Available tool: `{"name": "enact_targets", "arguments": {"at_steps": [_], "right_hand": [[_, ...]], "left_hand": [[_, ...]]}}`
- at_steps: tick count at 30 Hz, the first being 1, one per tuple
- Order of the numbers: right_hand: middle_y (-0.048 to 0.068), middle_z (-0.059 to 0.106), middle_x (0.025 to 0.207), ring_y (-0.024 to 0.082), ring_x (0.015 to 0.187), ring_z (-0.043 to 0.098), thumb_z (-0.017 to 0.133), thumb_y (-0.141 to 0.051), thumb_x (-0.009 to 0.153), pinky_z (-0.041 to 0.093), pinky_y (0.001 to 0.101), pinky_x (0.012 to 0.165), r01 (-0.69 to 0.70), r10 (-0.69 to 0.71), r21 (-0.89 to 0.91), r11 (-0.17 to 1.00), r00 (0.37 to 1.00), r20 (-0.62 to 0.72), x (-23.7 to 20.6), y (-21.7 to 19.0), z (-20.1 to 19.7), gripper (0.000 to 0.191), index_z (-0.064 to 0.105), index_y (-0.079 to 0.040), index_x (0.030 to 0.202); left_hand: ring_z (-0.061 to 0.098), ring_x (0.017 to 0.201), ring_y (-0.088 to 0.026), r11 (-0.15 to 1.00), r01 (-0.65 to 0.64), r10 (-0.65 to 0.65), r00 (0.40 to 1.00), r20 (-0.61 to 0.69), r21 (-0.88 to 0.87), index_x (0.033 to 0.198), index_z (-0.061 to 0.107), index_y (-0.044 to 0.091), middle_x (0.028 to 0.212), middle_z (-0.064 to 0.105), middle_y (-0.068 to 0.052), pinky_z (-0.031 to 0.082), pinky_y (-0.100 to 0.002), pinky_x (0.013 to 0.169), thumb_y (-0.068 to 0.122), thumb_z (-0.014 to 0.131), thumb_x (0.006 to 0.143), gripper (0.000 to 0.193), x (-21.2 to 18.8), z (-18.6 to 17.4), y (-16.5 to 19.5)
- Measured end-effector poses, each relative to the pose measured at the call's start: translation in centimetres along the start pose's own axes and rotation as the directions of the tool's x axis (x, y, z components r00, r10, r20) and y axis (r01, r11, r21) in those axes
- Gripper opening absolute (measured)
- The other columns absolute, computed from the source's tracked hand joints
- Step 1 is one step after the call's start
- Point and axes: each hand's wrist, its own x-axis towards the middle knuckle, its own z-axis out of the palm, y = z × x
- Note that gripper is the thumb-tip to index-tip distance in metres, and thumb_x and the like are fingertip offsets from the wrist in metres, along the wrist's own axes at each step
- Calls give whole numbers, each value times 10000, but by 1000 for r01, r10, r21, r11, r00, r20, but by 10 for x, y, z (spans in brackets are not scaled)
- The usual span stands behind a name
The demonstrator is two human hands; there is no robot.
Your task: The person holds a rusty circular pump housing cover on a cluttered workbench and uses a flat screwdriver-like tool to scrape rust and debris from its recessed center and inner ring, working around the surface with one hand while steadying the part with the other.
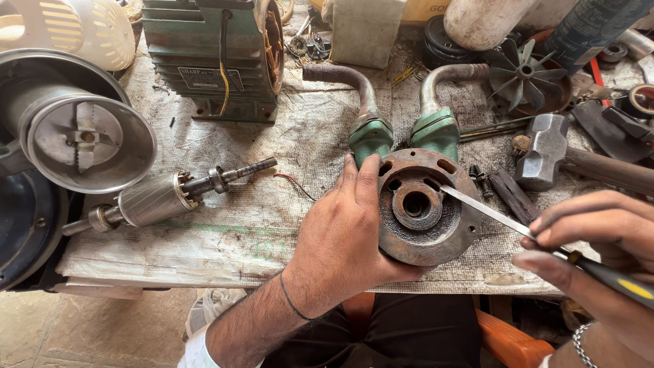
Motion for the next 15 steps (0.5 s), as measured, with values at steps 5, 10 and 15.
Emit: {"name": "enact_targets", "arguments": {"at_steps": [5, 10, 15], "right_hand": [[73, 758, 1162, 193, 1064, 765, 811, -262, 780, 597, 350, 960, 130, -99, -185, 974, 981, 167, -3, 8, -17, 340, 733, -139, 1087], [74, 753, 1186, 196, 1040, 776, 788, -236, 784, 578, 348, 901, 151, -95, -243, 958, 968, 231, 8, -8, -13, 402, 750, -129, 1170], [23, 759, 1133, 150, 956, 743, 887, -342, 751, 602, 282, 795, 189, -167, -80, 979, 960, 226, 36, -32, 22, 413, 789, -162, 1110]], "left_hand": [[589, 1201, -549, 1000, 28, -28, 999, 25, 6, 1441, 252, -160, 1357, 415, -528, 533, -477, 970, 612, 978, 484, 1428, 0, 1, -1], [592, 1209, -544, 1000, 9, -9, 1000, -9, -3, 1440, 265, -160, 1353, 432, -520, 534, -477, 983, 595, 986, 475, 1422, -1, 1, -1], [592, 1222, -530, 1000, -3, 3, 1000, -18, 19, 1441, 275, -158, 1346, 445, -512, 533, -474, 982, 577, 995, 457, 1423, -1, 0, -1]]}}
